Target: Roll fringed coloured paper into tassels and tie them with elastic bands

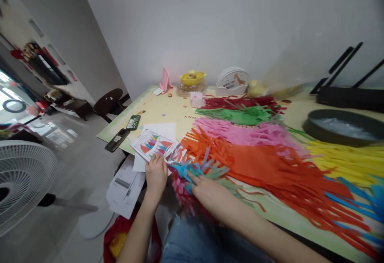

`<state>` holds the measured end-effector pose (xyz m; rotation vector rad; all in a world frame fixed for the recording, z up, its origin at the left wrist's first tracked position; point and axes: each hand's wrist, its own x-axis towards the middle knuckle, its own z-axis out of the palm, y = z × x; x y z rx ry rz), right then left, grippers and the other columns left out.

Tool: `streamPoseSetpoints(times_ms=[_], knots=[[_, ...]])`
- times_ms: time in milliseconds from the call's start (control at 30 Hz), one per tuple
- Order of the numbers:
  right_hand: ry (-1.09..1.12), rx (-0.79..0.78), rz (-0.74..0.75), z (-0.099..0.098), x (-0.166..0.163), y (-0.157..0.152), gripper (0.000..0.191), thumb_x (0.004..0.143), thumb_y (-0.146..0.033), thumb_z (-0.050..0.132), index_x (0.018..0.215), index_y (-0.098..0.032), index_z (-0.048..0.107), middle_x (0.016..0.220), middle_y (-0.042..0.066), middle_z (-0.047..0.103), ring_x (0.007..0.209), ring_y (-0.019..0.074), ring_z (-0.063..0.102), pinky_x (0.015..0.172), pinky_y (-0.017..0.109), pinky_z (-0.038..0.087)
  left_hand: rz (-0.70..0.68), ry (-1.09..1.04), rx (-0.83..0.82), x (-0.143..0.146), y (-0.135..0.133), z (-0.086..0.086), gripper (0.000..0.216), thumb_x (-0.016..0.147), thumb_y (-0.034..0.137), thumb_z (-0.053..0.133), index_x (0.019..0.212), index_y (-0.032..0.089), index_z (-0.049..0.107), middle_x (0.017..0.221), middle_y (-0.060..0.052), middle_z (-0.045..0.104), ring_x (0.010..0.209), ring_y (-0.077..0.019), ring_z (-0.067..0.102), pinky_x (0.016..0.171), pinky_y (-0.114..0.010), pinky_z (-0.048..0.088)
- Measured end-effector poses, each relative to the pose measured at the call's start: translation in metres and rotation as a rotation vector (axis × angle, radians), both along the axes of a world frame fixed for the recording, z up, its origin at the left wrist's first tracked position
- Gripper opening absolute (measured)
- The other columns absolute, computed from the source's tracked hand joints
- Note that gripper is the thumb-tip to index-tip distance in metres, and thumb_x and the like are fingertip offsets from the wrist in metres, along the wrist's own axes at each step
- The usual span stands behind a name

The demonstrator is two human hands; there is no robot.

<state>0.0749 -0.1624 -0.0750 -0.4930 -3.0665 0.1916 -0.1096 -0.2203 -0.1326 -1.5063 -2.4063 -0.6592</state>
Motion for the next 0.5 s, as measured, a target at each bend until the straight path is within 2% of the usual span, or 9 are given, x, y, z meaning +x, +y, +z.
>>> streamPoseSetpoints(times_ms=[100, 167, 233, 333, 500], knots=[[0.022, -0.026, -0.044, 0.009, -0.008, 0.01, 0.031, 0.08, 0.0, 0.047, 0.092, -0.009, 0.074, 0.126, 0.026, 0.06, 0.093, 0.0308, 0.069, 0.083, 0.04, 0.053, -0.026, -0.002, 0.012, 0.003, 0.0, 0.001, 0.029, 0.09, 0.016, 0.048, 0.111, 0.015, 0.067, 0.12, -0.015, 0.067, 0.119, -0.0297, 0.057, 0.1, -0.052, 0.04], [0.03, -0.044, -0.027, 0.009, -0.017, 0.017, 0.03, 0.08, 0.0, 0.047, 0.086, -0.009, 0.075, 0.109, 0.022, 0.069, 0.087, 0.0283, 0.069, 0.079, 0.036, 0.053, -0.057, -0.012, 0.026, 0.005, -0.001, 0.002, 0.029, 0.089, 0.014, 0.047, 0.11, 0.015, 0.067, 0.12, -0.014, 0.067, 0.119, -0.0296, 0.057, 0.101, -0.053, 0.039], [0.051, -0.066, -0.008, 0.006, -0.027, 0.024, 0.035, 0.08, 0.002, 0.043, 0.091, -0.011, 0.073, 0.097, 0.016, 0.072, 0.085, 0.0253, 0.069, 0.077, 0.032, 0.053, -0.088, -0.032, 0.049, 0.006, -0.003, 0.003, 0.03, 0.088, 0.012, 0.047, 0.109, 0.016, 0.068, 0.12, -0.014, 0.067, 0.118, -0.0292, 0.058, 0.101, -0.053, 0.039], [0.091, -0.074, -0.029, -0.003, -0.037, 0.026, 0.039, 0.082, 0.003, 0.039, 0.102, -0.009, 0.07, 0.105, 0.017, 0.069, 0.092, 0.0246, 0.068, 0.081, 0.031, 0.051, -0.107, -0.056, 0.073, 0.005, -0.006, 0.004, 0.029, 0.089, 0.014, 0.047, 0.109, 0.017, 0.068, 0.119, -0.014, 0.068, 0.117, -0.029, 0.059, 0.1, -0.052, 0.041], [0.113, -0.077, 0.019, -0.021, -0.046, 0.016, 0.03, 0.084, -0.002, 0.044, 0.096, -0.008, 0.071, 0.097, 0.018, 0.07, 0.095, 0.0264, 0.065, 0.087, 0.035, 0.049, -0.126, -0.071, 0.086, 0.003, -0.01, 0.007, 0.03, 0.09, 0.015, 0.047, 0.11, 0.016, 0.068, 0.118, -0.015, 0.068, 0.117, -0.0293, 0.059, 0.099, -0.052, 0.042]])
